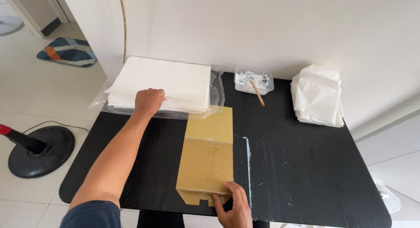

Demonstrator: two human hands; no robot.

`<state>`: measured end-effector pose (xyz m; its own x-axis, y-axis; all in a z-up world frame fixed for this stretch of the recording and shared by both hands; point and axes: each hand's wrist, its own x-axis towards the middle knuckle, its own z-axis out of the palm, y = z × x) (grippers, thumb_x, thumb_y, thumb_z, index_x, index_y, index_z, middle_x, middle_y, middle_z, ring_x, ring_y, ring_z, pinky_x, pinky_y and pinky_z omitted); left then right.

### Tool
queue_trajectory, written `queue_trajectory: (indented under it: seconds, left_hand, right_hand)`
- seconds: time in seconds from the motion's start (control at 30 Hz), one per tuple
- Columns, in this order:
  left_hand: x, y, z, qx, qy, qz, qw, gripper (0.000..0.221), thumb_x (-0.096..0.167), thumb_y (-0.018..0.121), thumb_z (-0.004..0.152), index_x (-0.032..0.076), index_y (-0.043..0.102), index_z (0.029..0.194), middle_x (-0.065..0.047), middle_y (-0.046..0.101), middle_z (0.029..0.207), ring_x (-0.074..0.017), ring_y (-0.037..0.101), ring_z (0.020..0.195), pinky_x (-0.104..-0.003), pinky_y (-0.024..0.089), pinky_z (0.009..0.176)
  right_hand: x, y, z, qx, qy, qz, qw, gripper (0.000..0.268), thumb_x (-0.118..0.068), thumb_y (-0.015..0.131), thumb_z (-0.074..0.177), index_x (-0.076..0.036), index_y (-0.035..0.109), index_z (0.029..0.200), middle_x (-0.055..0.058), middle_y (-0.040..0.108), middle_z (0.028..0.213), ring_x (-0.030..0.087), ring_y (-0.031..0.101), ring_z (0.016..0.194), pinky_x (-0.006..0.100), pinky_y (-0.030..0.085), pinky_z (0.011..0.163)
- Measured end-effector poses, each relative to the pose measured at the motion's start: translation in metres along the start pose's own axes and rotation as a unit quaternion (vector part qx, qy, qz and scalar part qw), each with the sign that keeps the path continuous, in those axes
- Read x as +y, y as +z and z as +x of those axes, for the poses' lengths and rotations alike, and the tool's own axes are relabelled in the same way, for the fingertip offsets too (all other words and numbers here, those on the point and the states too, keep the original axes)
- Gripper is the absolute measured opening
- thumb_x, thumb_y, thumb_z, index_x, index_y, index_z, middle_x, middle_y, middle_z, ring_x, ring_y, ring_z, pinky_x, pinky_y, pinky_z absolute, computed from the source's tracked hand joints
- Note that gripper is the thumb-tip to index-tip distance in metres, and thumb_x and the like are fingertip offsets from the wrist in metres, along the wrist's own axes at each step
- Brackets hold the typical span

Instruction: Applying glue to paper sheets and assembling them into bags at a workstation.

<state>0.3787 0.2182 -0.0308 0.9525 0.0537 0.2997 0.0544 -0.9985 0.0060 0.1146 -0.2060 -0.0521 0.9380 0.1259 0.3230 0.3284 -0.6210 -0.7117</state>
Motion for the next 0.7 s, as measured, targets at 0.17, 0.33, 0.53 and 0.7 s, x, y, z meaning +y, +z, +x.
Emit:
queue_trajectory:
  seconds: [0.17, 0.33, 0.53, 0.7]
  left_hand:
    - [0.026, -0.038, 0.006, -0.177, -0.075, -0.066, 0.979, 0.018, 0.005, 0.048, 0.091, 0.02, 0.057, 0.096, 0.016, 0.08, 0.097, -0.0176, 0.063, 0.076, -0.032, 0.043, 0.061]
    - [0.02, -0.045, 0.013, -0.219, -0.069, -0.091, 0.969, 0.03, 0.004, 0.059, 0.086, 0.017, 0.04, 0.067, 0.014, 0.082, 0.083, -0.0096, 0.063, 0.081, -0.029, 0.039, 0.06]
    - [0.014, -0.047, 0.008, -0.193, -0.029, -0.105, 0.975, 0.038, -0.002, 0.052, 0.079, 0.016, 0.023, 0.063, 0.018, 0.078, 0.073, -0.0137, 0.031, 0.054, -0.03, 0.023, 0.051]
    - [0.002, -0.04, 0.012, -0.181, 0.022, -0.103, 0.978, 0.033, 0.009, 0.046, 0.087, 0.015, 0.023, 0.063, 0.019, 0.08, 0.092, -0.0202, 0.042, 0.054, -0.034, 0.032, 0.053]
  right_hand:
    - [0.009, -0.007, -0.001, -0.024, -0.026, 0.029, 0.999, 0.04, -0.035, 0.077, 0.087, -0.012, 0.067, 0.118, 0.005, 0.07, 0.124, 0.021, 0.068, 0.117, 0.035, 0.059, 0.093]
    - [0.01, -0.007, 0.001, -0.051, -0.007, 0.053, 0.997, 0.042, -0.038, 0.076, 0.088, -0.011, 0.067, 0.119, 0.005, 0.069, 0.125, 0.022, 0.068, 0.116, 0.036, 0.059, 0.091]
    - [-0.002, -0.006, 0.007, 0.007, -0.015, 0.044, 0.999, 0.033, -0.037, 0.079, 0.084, -0.017, 0.071, 0.108, -0.001, 0.074, 0.116, 0.016, 0.073, 0.108, 0.03, 0.06, 0.084]
    - [-0.013, 0.007, 0.008, 0.142, -0.035, 0.02, 0.989, 0.029, -0.034, 0.08, 0.081, -0.013, 0.074, 0.101, 0.001, 0.076, 0.109, 0.016, 0.075, 0.103, 0.026, 0.06, 0.085]
